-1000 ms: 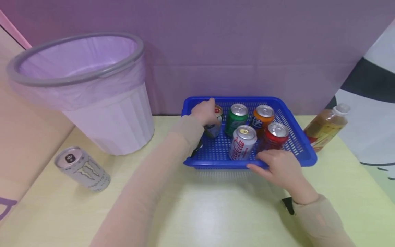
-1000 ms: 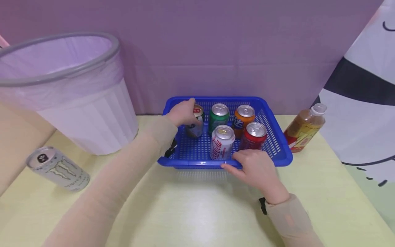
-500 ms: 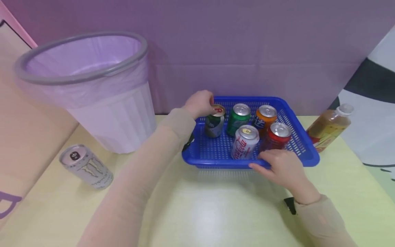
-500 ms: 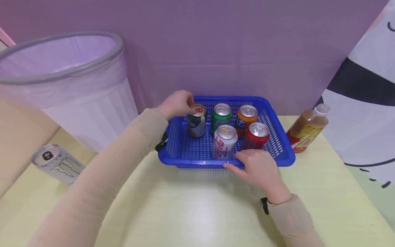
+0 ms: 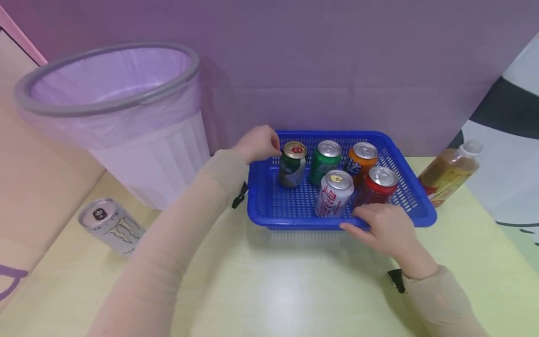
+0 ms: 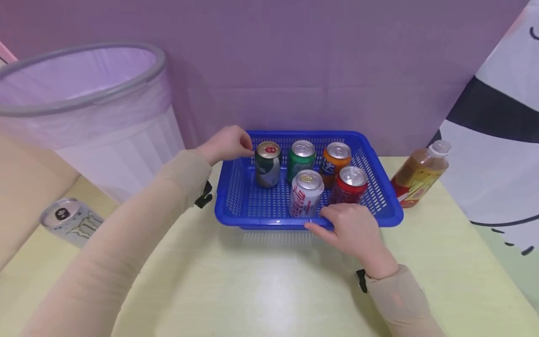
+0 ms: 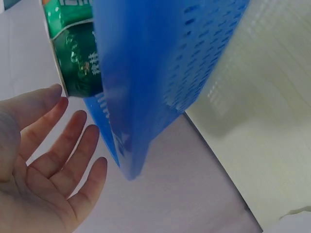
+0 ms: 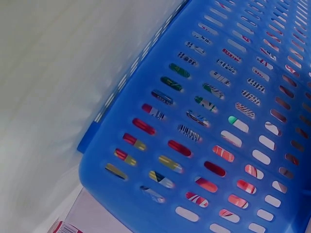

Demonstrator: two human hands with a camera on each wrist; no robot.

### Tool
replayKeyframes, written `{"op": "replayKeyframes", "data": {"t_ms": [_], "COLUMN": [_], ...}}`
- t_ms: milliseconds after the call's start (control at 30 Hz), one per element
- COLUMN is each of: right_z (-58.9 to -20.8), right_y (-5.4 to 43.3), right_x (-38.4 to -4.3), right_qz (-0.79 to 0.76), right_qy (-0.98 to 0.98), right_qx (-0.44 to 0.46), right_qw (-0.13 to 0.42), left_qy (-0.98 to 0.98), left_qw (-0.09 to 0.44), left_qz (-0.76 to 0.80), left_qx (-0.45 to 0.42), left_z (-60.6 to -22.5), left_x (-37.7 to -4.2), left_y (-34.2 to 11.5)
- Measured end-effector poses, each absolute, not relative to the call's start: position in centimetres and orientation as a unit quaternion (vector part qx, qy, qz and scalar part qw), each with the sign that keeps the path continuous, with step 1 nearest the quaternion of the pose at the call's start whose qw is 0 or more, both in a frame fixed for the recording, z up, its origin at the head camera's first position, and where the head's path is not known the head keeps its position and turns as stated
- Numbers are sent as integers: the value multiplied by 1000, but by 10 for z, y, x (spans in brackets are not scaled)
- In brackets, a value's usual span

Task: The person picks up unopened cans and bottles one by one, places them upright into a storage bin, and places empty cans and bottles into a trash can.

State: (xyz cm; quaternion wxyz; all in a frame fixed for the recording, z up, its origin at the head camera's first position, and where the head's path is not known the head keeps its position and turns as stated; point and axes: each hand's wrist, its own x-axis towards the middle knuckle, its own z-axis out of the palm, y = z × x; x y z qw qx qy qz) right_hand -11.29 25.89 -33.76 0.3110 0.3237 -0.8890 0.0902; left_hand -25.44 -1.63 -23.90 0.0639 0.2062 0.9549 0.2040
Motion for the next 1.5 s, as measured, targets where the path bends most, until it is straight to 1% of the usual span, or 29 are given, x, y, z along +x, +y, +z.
{"op": "replayKeyframes", "data": {"t_ms": [467, 733, 1133, 1367, 1500], "right_z": [-337, -336, -335, -335, -334], "right_y": [259, 259, 259, 258, 258], "right_x": [-112, -111, -111, -112, -111], "right_qz": [90, 90, 91, 94, 91], "right_qy": [-892, -893, -891, -889, -892], "right_qx": [323, 321, 324, 327, 322], "right_qw": [304, 301, 306, 306, 305], "left_qy": [943, 923, 909, 896, 875], "left_qw": [48, 52, 14, -26, -54], "left_qz": [257, 299, 342, 389, 429], "left_qx": [206, 238, 238, 212, 218], "left_z": [-260, -278, -299, -312, -320], "left_x": [-256, -253, -242, -230, -224], "left_y": [-34, -44, -47, -51, -53]}}
